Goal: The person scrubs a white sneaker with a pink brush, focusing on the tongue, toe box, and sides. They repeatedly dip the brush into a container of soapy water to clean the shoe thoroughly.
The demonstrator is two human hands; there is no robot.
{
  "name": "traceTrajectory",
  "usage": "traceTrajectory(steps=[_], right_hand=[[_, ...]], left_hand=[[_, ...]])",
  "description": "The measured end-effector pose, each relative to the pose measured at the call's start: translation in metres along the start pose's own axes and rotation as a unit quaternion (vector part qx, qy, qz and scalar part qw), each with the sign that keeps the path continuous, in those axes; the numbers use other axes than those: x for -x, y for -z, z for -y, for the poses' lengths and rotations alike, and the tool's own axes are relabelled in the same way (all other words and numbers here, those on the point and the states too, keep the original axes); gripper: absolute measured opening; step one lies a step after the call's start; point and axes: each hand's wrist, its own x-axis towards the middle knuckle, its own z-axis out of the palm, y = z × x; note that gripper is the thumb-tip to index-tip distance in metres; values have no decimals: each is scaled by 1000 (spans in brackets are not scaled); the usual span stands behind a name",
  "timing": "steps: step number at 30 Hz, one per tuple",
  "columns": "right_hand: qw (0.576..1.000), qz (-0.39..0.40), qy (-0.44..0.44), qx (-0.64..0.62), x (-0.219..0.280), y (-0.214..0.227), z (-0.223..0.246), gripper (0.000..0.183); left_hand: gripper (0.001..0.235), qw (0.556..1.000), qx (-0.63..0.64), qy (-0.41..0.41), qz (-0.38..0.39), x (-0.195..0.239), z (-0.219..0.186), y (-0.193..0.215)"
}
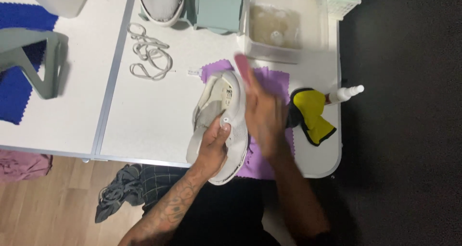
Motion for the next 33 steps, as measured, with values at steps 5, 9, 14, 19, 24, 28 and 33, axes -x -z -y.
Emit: traceTrajectory(steps=[5,9,14,19,24,28,33], right_hand=[[983,-17,-114,-140,92,-7,9,52],[966,-23,-128,-223,130,3,21,49],[972,7,-68,-225,127,18,22,43],[951,29,-41,-305,136,8,23,45],[951,41,13,-305,135,5,21,43],[950,59,74,-298,126,12,25,44],[955,101,71,-269,112,22,23,45]], left_hand=[[62,993,85,76,-10,-7,11,-1],[49,981,160,111,-21,-3,-10,1],[50,973,195,110,-54,20,-62,-7],[43,982,169,76,-21,20,-79,14],[69,986,109,116,52,-11,-97,32],[75,962,-40,216,160,-35,-133,27],[29,954,-230,162,106,-30,-148,1]])
